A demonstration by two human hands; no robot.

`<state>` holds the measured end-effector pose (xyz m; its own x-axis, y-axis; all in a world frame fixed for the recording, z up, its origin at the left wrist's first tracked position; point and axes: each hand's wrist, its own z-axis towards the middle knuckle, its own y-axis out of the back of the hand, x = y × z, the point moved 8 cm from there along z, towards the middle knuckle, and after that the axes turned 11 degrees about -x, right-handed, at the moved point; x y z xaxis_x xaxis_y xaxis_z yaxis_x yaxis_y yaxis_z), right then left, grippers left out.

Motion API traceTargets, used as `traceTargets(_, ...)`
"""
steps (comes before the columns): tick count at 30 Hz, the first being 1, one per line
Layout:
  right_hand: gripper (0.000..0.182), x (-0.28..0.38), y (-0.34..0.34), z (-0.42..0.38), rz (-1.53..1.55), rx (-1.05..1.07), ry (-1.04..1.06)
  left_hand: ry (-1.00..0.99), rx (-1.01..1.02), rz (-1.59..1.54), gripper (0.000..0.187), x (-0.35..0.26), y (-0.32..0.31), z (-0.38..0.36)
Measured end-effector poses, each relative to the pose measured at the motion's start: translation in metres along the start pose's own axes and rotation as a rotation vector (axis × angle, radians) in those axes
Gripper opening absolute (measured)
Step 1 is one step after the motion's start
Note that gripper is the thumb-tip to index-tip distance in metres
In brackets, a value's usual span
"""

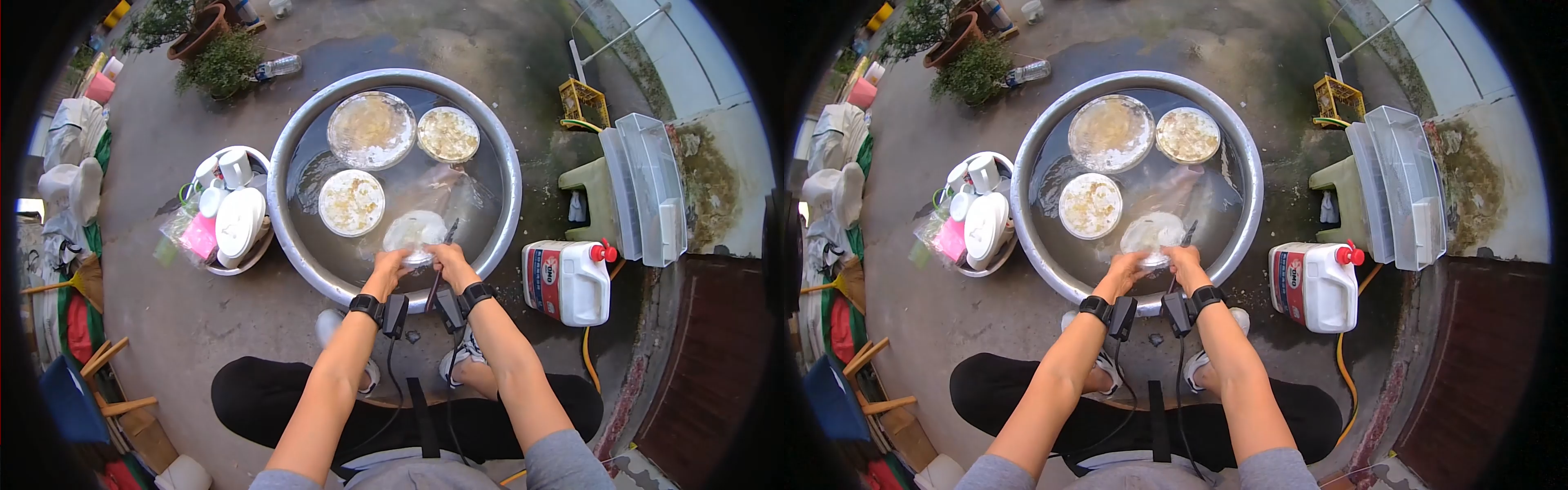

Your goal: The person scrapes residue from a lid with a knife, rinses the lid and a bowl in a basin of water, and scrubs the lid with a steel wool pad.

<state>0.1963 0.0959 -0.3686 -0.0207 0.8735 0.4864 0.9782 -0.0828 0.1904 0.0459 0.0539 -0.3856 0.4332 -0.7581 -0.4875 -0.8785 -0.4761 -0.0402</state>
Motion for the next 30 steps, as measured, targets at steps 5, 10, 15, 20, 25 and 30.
traceTargets(5,0.027,-0.012,0.014,0.003,0.172,-0.099,-0.019,0.121,-0.259,-0.214,0.035,0.004,0.019,-0.002)
traceTargets(10,0.035,-0.012,0.004,0.001,-0.039,0.006,-0.02,0.067,0.207,-0.307,0.04,0.001,-0.015,-0.008)
traceTargets(15,0.028,0.005,0.024,-0.031,-0.164,-0.249,-0.086,-0.406,-0.354,0.348,0.045,-0.032,0.017,-0.008)
traceTargets(20,0.025,-0.007,0.032,0.012,-0.1,-0.073,0.014,-0.84,-0.302,0.796,0.041,-0.072,-0.008,-0.047)
traceTargets(25,0.023,0.06,0.042,-0.029,-0.414,-0.22,0.64,-0.995,-0.214,0.898,0.04,-0.1,-0.034,-0.084)
traceTargets(30,0.026,0.144,0.039,-0.128,-0.635,-0.217,0.849,-0.847,-0.292,0.299,0.035,-0.141,-0.003,-0.082)
